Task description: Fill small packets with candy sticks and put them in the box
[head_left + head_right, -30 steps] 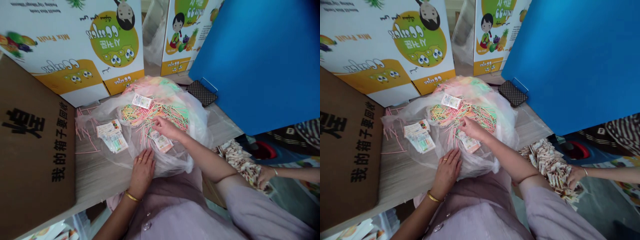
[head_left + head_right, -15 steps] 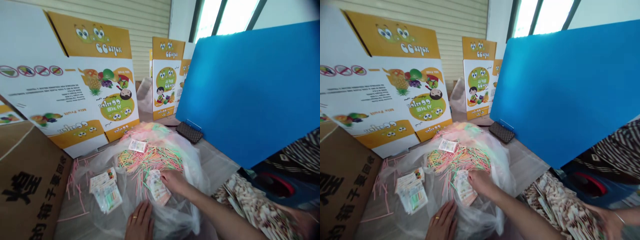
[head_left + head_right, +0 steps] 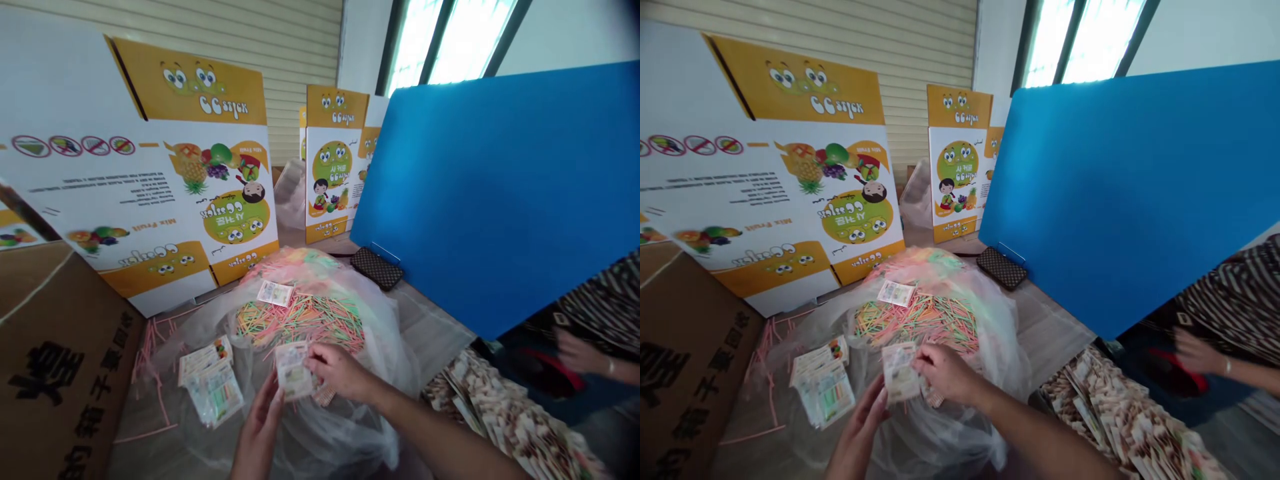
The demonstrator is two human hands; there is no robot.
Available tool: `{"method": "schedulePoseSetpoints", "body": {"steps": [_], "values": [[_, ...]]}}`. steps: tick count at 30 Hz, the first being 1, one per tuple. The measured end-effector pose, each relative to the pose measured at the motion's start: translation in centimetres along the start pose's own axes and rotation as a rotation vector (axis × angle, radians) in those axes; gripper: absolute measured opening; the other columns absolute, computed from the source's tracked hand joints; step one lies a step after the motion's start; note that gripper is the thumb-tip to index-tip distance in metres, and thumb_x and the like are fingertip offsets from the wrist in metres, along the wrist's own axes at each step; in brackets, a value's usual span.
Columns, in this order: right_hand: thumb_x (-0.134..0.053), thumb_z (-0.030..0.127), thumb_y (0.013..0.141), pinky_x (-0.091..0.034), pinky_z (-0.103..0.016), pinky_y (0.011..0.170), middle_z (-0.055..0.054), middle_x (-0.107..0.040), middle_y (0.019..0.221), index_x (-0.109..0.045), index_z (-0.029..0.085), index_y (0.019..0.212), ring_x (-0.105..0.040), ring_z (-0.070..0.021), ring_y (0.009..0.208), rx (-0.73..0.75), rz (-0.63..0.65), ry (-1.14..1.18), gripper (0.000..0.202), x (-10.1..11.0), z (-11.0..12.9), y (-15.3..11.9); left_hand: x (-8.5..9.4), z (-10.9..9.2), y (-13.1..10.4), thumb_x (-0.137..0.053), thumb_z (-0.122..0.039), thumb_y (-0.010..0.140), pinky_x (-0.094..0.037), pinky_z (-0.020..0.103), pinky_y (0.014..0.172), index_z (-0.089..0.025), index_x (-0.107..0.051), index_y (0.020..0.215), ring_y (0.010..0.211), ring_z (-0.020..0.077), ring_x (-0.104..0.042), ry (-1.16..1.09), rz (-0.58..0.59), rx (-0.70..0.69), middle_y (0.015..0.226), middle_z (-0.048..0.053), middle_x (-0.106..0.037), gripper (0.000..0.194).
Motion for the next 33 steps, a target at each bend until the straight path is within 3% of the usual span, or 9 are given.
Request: {"method": "schedulePoseSetpoints", "body": {"steps": [3,5,9,12,15,18,24,28,33], "values": [[-0.056,0.027,0.096,-0.038,-0.021,0.059,0.004,-0.057,0.068,-0.059,0.02,0.08,-0.052,-0.0108,0.061,-0.011,0.096,0.033,0.018,-1.9,0.1,0.1,-0.8,0.0,0.1,-0.082,-0.059,0.069,-0.06,0.029,0.071,-0.019,-0.077,0.102,0.088,0.0247,-0.075,-0.155,0.004,0.19,0.102,0.009,-0.081,0.052],[-0.051,0.029,0.1,-0.04,-0.021,0.061,0.002,-0.063,0.075,-0.064,0.019,0.088,-0.056,-0.0105,0.064,-0.042,0.107,-0.008,0.02,-1.4,-0.5,0.6,-0.5,0.4,-0.2,-0.086,-0.054,0.067,-0.054,0.023,0.056,-0.018,-0.077,0.099,0.074,0.0191,-0.071,-0.197,-0.035,0.26,0.095,0.007,-0.08,0.049],[-0.053,0.028,0.101,-0.041,-0.02,0.068,0.001,-0.071,0.092,-0.07,0.021,0.098,-0.061,-0.0117,0.079,-0.221,-0.079,-0.51,0.019,4.5,-3.4,1.8,1.1,0.8,-1.2,-0.084,-0.037,0.074,-0.051,0.02,0.049,-0.017,-0.074,0.097,0.066,0.0122,-0.065,-0.275,-0.163,0.37,0.099,0.004,-0.077,0.032],[-0.046,0.021,0.102,-0.038,-0.023,0.066,-0.005,-0.071,0.089,-0.069,0.015,0.097,-0.059,-0.0151,0.077,-0.363,-0.16,-0.644,0.024,9.2,-5.4,2.2,1.8,0.5,-1.3,-0.078,-0.028,0.082,-0.056,0.023,0.054,-0.019,-0.072,0.098,0.072,0.0131,-0.067,-0.267,-0.182,0.396,0.102,0.003,-0.075,0.02],[-0.041,0.021,0.104,-0.039,-0.025,0.069,-0.009,-0.071,0.095,-0.068,0.013,0.102,-0.059,-0.017,0.08,-0.368,-0.184,-0.714,0.029,11.4,-5.8,2.4,1.6,0.3,-1.1,-0.074,-0.027,0.085,-0.057,0.023,0.054,-0.02,-0.072,0.099,0.076,0.0136,-0.068,-0.264,-0.179,0.386,0.106,0.003,-0.075,0.016],[-0.046,0.019,0.103,-0.042,-0.025,0.084,-0.009,-0.07,0.108,-0.071,0.015,0.103,-0.061,-0.017,0.095,-0.281,-0.115,-0.74,0.024,10.3,-5.1,3.1,0.8,0.4,-0.8,-0.079,-0.027,0.081,-0.062,0.027,0.064,-0.018,-0.073,0.091,0.08,0.0144,-0.07,-0.301,-0.173,0.391,0.105,0.004,-0.075,0.015],[-0.062,0.023,0.097,-0.042,-0.039,0.104,-0.017,-0.063,0.123,-0.069,0.01,0.115,-0.053,-0.0288,0.121,0.112,0.149,-1.03,0.024,4.1,-3.9,4.6,-0.1,0.5,-0.6,-0.081,-0.028,0.079,-0.061,0.037,0.096,-0.017,-0.074,0.088,0.093,0.0186,-0.076,-0.369,-0.161,0.363,0.107,0.006,-0.079,0.015],[-0.063,0.022,0.096,-0.047,-0.043,0.097,-0.018,-0.066,0.117,-0.068,0.009,0.114,-0.057,-0.0308,0.115,0.125,0.138,-1.116,0.023,1.8,-4.4,5.4,0.9,2.4,-0.7,-0.068,-0.025,0.091,-0.058,0.039,0.102,-0.02,-0.073,0.1,0.094,0.0213,-0.079,-0.321,-0.213,0.472,0.121,0.008,-0.077,0.011],[-0.058,0.007,0.093,-0.047,-0.044,0.095,-0.019,-0.068,0.115,-0.069,0.009,0.116,-0.06,-0.0312,0.11,0.1,0.084,-1.26,0.026,0.2,-4.9,6.8,1.4,4.7,0.7,-0.073,-0.031,0.087,-0.058,0.048,0.101,-0.024,-0.073,0.091,0.088,0.0269,-0.08,-0.353,-0.207,0.477,0.108,0.007,-0.081,0.008]]}}
Point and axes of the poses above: each hand's wrist, its own y-axis towards the middle knuckle, its own x-axis out of the back of the hand, z = x × y, the point moved 5 cm from there along y, towards the middle knuckle
